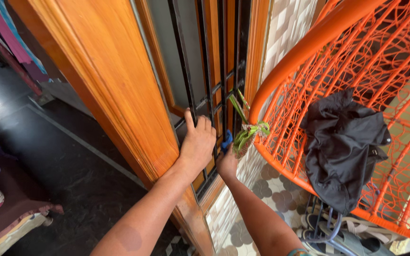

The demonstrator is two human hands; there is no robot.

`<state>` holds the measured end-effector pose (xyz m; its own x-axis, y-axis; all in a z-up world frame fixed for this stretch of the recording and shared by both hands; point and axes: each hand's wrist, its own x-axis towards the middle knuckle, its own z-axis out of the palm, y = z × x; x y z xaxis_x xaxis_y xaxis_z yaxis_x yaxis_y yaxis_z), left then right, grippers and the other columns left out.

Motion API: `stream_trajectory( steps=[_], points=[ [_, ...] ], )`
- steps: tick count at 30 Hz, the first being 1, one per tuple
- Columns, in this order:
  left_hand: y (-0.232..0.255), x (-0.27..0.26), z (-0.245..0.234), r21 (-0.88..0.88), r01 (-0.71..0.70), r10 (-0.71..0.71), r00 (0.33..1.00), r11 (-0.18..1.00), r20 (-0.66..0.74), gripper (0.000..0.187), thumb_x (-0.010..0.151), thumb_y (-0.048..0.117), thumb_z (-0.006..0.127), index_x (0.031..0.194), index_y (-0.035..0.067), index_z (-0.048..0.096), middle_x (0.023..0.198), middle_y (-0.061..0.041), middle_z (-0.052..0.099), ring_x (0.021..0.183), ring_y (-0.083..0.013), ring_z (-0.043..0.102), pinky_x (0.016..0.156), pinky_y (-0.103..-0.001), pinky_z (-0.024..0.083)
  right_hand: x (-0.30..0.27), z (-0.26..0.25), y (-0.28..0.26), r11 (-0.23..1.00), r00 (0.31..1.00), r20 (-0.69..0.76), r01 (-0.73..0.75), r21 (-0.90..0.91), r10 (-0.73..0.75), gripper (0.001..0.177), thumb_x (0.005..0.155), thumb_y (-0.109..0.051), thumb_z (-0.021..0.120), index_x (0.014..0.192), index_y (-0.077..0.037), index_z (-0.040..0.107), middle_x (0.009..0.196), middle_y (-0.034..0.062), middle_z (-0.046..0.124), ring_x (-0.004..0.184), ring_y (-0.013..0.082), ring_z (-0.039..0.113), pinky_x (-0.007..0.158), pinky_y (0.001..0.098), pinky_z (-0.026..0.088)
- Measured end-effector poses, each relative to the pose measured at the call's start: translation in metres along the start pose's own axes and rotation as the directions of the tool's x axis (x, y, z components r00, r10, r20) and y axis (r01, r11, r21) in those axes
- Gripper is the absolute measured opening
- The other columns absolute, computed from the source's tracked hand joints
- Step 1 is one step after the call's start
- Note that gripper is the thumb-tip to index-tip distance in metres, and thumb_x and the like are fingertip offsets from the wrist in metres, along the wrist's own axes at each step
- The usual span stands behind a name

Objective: The person wipes a wooden door frame and its metal security bars using a blue cloth. The person cleans the vertical edges and horizontal sections of the frame, then moves to the metal bars, wiping them individually.

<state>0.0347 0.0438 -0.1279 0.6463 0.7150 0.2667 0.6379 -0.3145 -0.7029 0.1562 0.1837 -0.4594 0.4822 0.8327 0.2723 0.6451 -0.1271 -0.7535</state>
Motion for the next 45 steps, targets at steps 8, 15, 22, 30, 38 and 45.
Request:
stream_trajectory(
  steps=[8,15,22,30,38,45],
  points=[
    [0.004,-0.001,0.008,-0.227,0.008,-0.048,0.984,0.974,-0.170,0.032,0.082,0.023,0.064,0.107,0.005,0.072,0.113,-0.016,0.063,0.113,-0.0334,0.056,0.112,-0.075,0.016,-0.022,-0.116,-0.077,0.810,0.685,-0.538,0.587,0.006,-0.492,0.047,0.087,0.000,0.054,0.134,-0.006,0.054,0.107,0.0172,0.065,0.096,0.0337,0.064,0.085,0.0435,0.054],
    [-0.007,-0.002,-0.036,-0.581,0.061,-0.095,0.995,0.811,-0.028,0.037,0.084,0.024,0.071,0.110,-0.001,0.068,0.111,-0.016,0.062,0.115,-0.0355,0.054,0.111,-0.077,0.014,-0.040,-0.331,-0.253,0.620,0.813,-0.364,0.582,0.527,-0.454,0.009,0.093,-0.003,0.069,0.098,-0.002,0.062,0.080,0.0077,0.067,0.071,0.0102,0.064,0.063,0.0294,0.054],
    [-0.073,0.008,-0.171,-0.602,0.127,-0.265,0.953,0.788,-0.146,0.030,0.092,0.028,0.066,0.111,0.005,0.068,0.113,-0.012,0.063,0.113,-0.0327,0.057,0.092,-0.051,0.047,-0.013,-0.487,-0.374,0.221,0.202,-0.741,0.972,0.074,-0.640,0.011,0.102,0.003,0.068,0.105,-0.001,0.058,0.104,0.0099,0.071,0.099,0.0100,0.070,0.081,0.0279,0.062],
    [-0.165,0.029,-0.265,-0.137,0.116,-0.160,0.915,0.984,-0.370,0.035,0.093,0.032,0.065,0.112,0.003,0.070,0.114,-0.014,0.064,0.114,-0.0287,0.055,0.100,-0.048,0.042,0.044,-0.565,-0.301,-0.074,-0.082,-0.993,0.994,-0.075,-0.091,0.021,0.102,0.004,0.056,0.123,0.000,0.055,0.112,0.0061,0.062,0.096,0.0153,0.061,0.087,0.0285,0.052],
    [-0.202,0.071,-0.273,0.025,0.056,-0.042,0.912,0.998,-0.408,0.036,0.091,0.034,0.068,0.108,0.003,0.073,0.121,-0.013,0.064,0.126,-0.0305,0.050,0.107,-0.049,0.037,0.237,-0.448,-0.278,0.470,0.677,-0.686,0.712,0.521,-0.266,0.021,0.098,-0.014,0.069,0.111,0.001,0.061,0.096,0.0084,0.065,0.084,0.0193,0.064,0.073,0.0370,0.055],
    [-0.220,0.132,-0.262,0.139,0.204,-0.117,0.874,0.969,-0.472,0.050,0.083,0.039,0.071,0.121,0.006,0.069,0.151,-0.016,0.045,0.144,-0.0355,0.031,0.115,-0.056,0.023,0.305,-0.469,-0.391,0.440,0.574,-0.681,0.810,0.388,-0.456,0.046,0.083,-0.016,0.079,0.119,-0.003,0.054,0.100,0.0172,0.071,0.084,0.0282,0.075,0.074,0.0387,0.060]
  ],
)
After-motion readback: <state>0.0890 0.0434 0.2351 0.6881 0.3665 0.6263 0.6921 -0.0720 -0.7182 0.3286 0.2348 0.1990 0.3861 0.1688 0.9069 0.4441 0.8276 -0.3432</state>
